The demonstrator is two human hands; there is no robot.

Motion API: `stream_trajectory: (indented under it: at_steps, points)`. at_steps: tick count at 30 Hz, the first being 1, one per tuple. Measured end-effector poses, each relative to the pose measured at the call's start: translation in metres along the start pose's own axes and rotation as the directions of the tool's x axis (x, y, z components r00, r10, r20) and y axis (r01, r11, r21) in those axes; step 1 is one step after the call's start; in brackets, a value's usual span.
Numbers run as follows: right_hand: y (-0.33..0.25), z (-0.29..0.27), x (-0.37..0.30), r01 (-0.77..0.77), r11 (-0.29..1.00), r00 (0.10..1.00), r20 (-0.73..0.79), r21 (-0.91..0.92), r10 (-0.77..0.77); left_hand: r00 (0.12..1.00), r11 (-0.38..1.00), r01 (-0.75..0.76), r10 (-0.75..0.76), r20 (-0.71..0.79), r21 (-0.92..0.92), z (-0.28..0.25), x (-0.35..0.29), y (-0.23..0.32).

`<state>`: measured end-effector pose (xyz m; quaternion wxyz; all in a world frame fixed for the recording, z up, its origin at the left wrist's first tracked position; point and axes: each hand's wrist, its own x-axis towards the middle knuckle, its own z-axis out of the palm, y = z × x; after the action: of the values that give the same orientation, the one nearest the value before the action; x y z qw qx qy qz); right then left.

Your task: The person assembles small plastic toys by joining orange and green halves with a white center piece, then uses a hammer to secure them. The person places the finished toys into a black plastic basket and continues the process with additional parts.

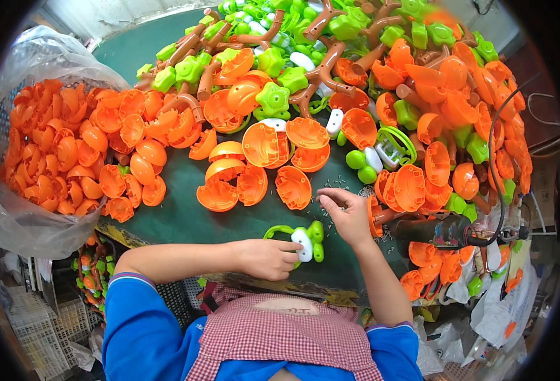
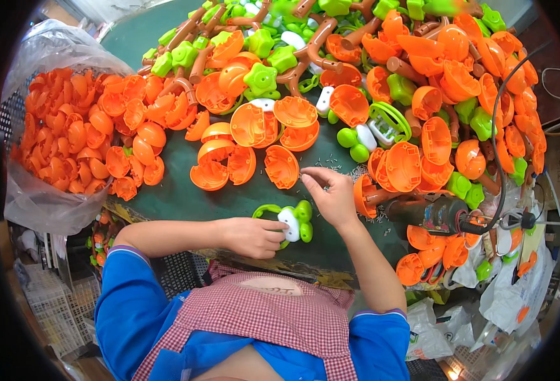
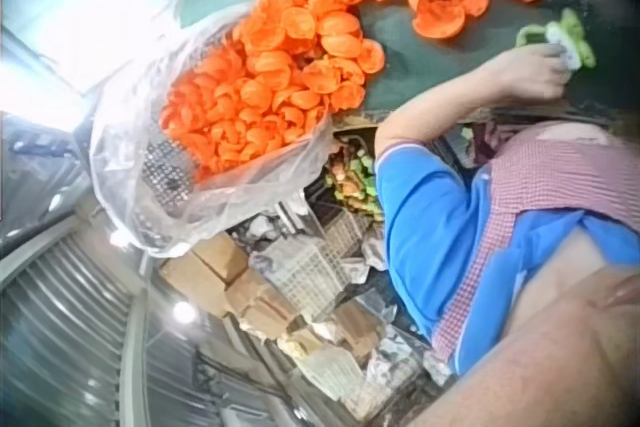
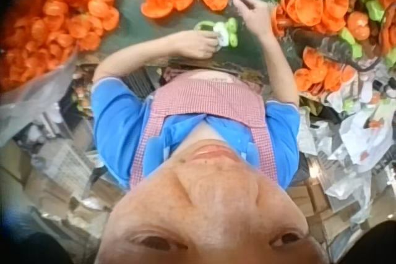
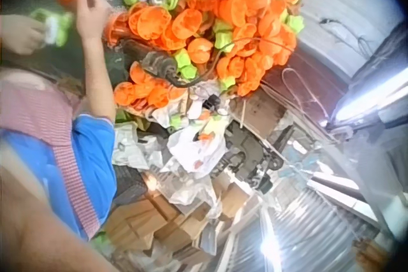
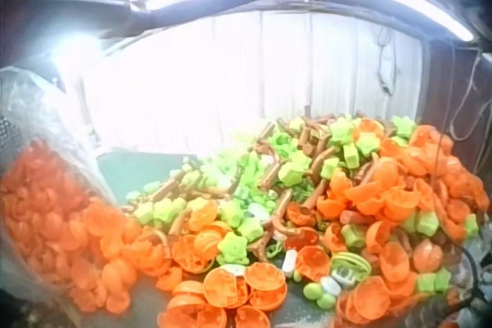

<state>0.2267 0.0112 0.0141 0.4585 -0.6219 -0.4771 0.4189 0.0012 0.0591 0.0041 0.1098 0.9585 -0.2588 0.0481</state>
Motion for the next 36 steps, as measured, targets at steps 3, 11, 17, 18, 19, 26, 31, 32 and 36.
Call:
stream_trajectory:
  at_steps: [3, 11, 17, 18, 19, 26, 31, 32, 36]
  points:
    - [-0.024, -0.016, 0.05, 0.434, 0.741, 0.783, -0.192, -0.512, -0.592, 0.986, 0.984, 0.114, -0.129, -0.109, -0.139, 0.009, 0.006, 0.008]
    - [-0.067, -0.034, 0.183, 0.35, 0.706, 0.686, -0.344, -0.616, -0.641, 0.847, 0.925, 0.372, -0.372, -0.379, -0.077, -0.008, 0.014, 0.026]
    - [-0.119, -0.004, 0.037, 0.717, 0.281, 0.346, -0.025, -0.638, -0.938, 0.069, 0.498, 0.83, -0.537, -0.841, -0.25, -0.069, 0.027, -0.006]
    - [-0.117, 0.001, 0.012, 0.735, 0.228, 0.336, 0.05, -0.638, -0.941, 0.105, 0.488, 0.85, -0.529, -0.842, -0.201, -0.072, 0.028, -0.009]
    - [-0.112, 0.007, -0.01, 0.715, 0.201, 0.343, 0.085, -0.67, -0.936, 0.138, 0.475, 0.867, -0.521, -0.842, -0.152, -0.074, 0.027, -0.013]
    - [-0.108, -0.013, -0.081, 0.593, 0.738, 0.798, 0.113, -0.323, -0.592, 0.51, 0.82, 0.417, -0.568, -0.646, -0.392, -0.052, 0.047, 0.011]
    - [-0.08, -0.022, -0.121, 0.542, 0.802, 0.839, 0.211, -0.252, -0.501, 0.476, 0.841, 0.388, -0.534, -0.699, -0.377, -0.026, 0.048, 0.041]
    - [-0.076, -0.028, -0.132, 0.523, 0.819, 0.853, 0.155, -0.236, -0.499, 0.465, 0.835, 0.461, -0.516, -0.719, -0.301, -0.029, 0.036, 0.05]
    - [-0.049, -0.023, -0.156, 0.457, 0.605, 0.888, 0.292, -0.652, -0.355, 0.691, 0.776, 0.622, -0.605, -0.395, -0.101, 0.004, 0.004, 0.058]
